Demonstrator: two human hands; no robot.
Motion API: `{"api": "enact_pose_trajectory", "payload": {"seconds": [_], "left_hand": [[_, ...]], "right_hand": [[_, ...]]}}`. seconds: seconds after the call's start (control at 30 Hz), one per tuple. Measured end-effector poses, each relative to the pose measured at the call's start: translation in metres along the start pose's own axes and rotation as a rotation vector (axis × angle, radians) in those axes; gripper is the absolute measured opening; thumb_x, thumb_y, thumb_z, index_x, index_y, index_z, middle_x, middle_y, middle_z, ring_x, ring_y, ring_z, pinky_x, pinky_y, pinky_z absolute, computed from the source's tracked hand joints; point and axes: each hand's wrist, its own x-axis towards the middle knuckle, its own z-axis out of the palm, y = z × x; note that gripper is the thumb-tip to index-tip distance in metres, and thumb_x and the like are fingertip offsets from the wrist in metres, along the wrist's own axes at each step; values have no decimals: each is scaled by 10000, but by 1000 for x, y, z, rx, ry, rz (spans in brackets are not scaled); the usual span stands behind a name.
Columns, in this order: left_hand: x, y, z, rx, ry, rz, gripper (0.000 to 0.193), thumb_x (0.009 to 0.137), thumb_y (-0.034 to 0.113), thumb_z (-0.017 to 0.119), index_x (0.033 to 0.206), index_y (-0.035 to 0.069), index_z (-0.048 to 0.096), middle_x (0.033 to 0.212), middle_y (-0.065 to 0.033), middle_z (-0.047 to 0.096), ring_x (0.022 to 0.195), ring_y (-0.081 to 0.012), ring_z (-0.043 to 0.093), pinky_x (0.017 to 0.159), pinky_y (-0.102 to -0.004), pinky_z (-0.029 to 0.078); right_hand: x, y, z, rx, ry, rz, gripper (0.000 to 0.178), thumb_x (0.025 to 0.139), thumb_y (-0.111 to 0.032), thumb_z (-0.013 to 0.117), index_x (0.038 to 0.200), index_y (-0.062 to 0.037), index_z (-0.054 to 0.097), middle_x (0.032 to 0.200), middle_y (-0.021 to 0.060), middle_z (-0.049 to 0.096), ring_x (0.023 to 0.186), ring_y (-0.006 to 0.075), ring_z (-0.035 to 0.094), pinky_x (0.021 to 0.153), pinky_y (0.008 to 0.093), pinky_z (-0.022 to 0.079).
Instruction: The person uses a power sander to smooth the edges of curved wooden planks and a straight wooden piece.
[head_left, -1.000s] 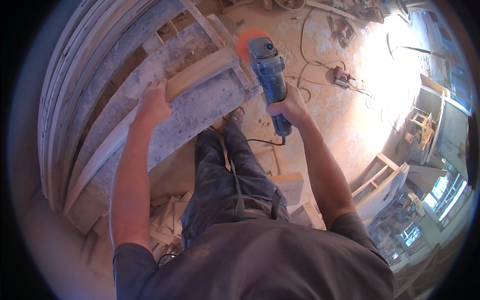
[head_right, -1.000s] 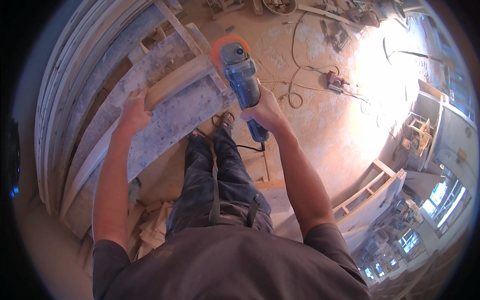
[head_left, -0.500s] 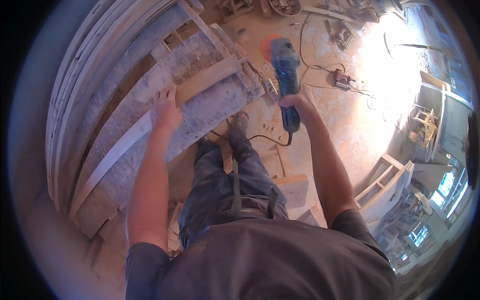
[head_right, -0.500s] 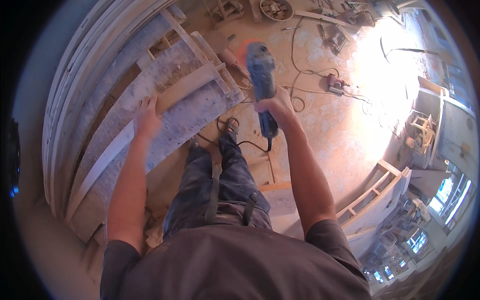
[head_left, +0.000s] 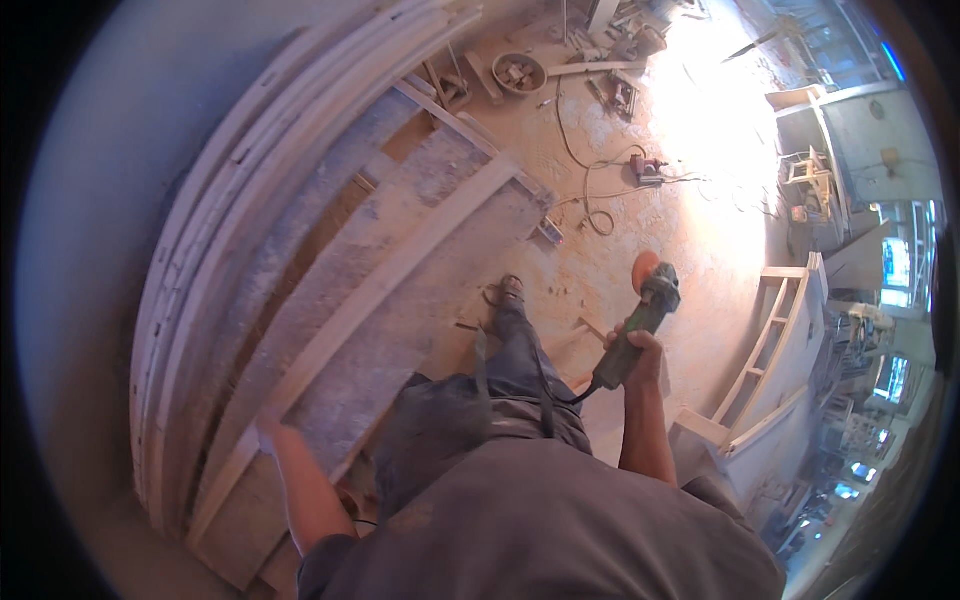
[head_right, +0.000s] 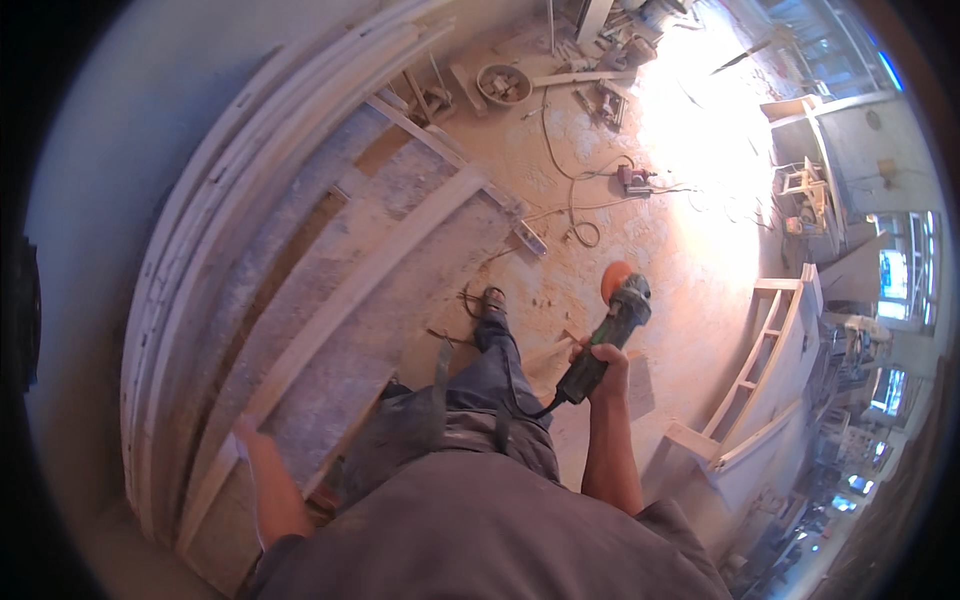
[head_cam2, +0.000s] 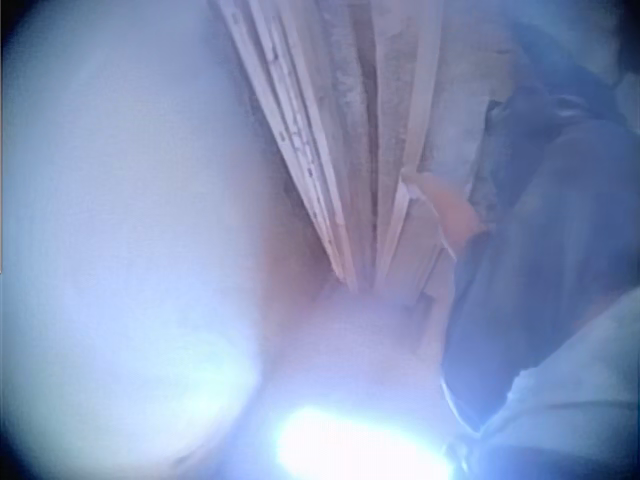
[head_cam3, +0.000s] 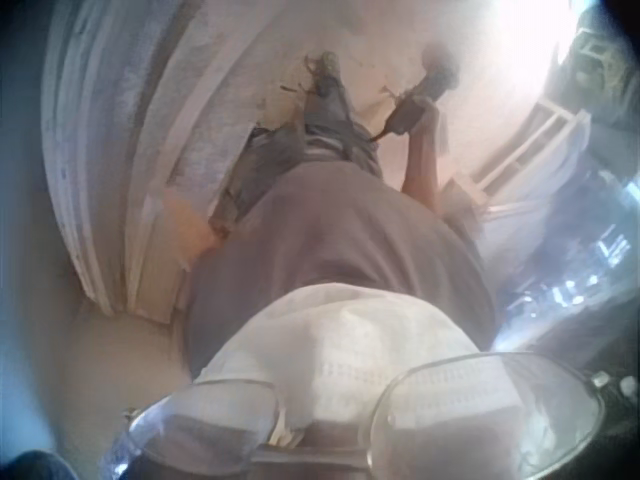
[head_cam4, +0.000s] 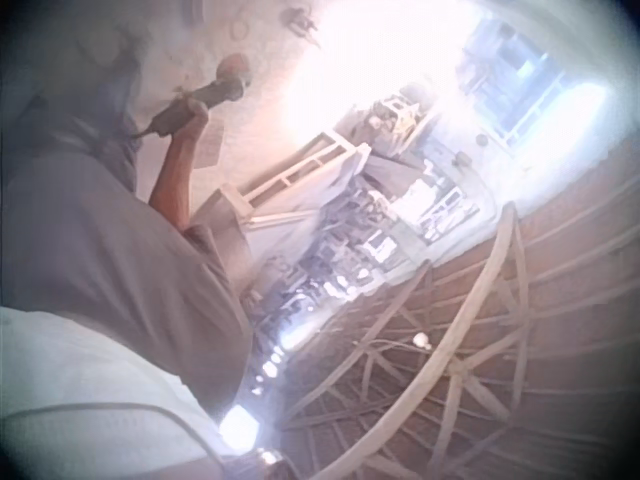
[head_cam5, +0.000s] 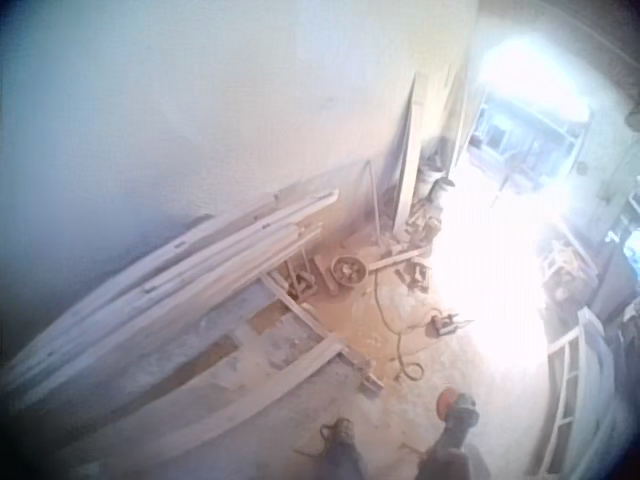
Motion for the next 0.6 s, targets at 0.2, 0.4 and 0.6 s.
{"api": "enact_pose_trajectory", "payload": {"seconds": [0.2, 0.4, 0.6], "left_hand": [[72, -31, -9, -226, -143, 78, 671, 855, 229, 795, 1417, -37, 541, 1439, -240, 547, 1343, -397, 523, 1157, -492, 418], [94, -6, -37, -553, -134, 142, 648, 886, 228, 770, 1410, -72, 534, 1415, -257, 563, 1327, -396, 541, 1163, -494, 417], [74, 5, -84, -1162, -137, 150, 629, 918, 227, 746, 1403, -107, 528, 1392, -273, 579, 1311, -396, 559, 1168, -497, 417]], "right_hand": [[-99, 46, 5, 97, -61, 11, 413, 701, -141, 638, 1078, 24, 610, 912, 165, 662, 809, 310, 681, 776, 446, 588], [-141, 63, 27, 89, -23, -7, 303, 718, -109, 662, 962, 72, 663, 879, 182, 692, 756, 308, 694, 732, 430, 595], [-176, 44, 23, 69, -72, -60, 294, 735, -106, 661, 965, 77, 658, 876, 177, 688, 757, 302, 692, 753, 415, 591]]}}
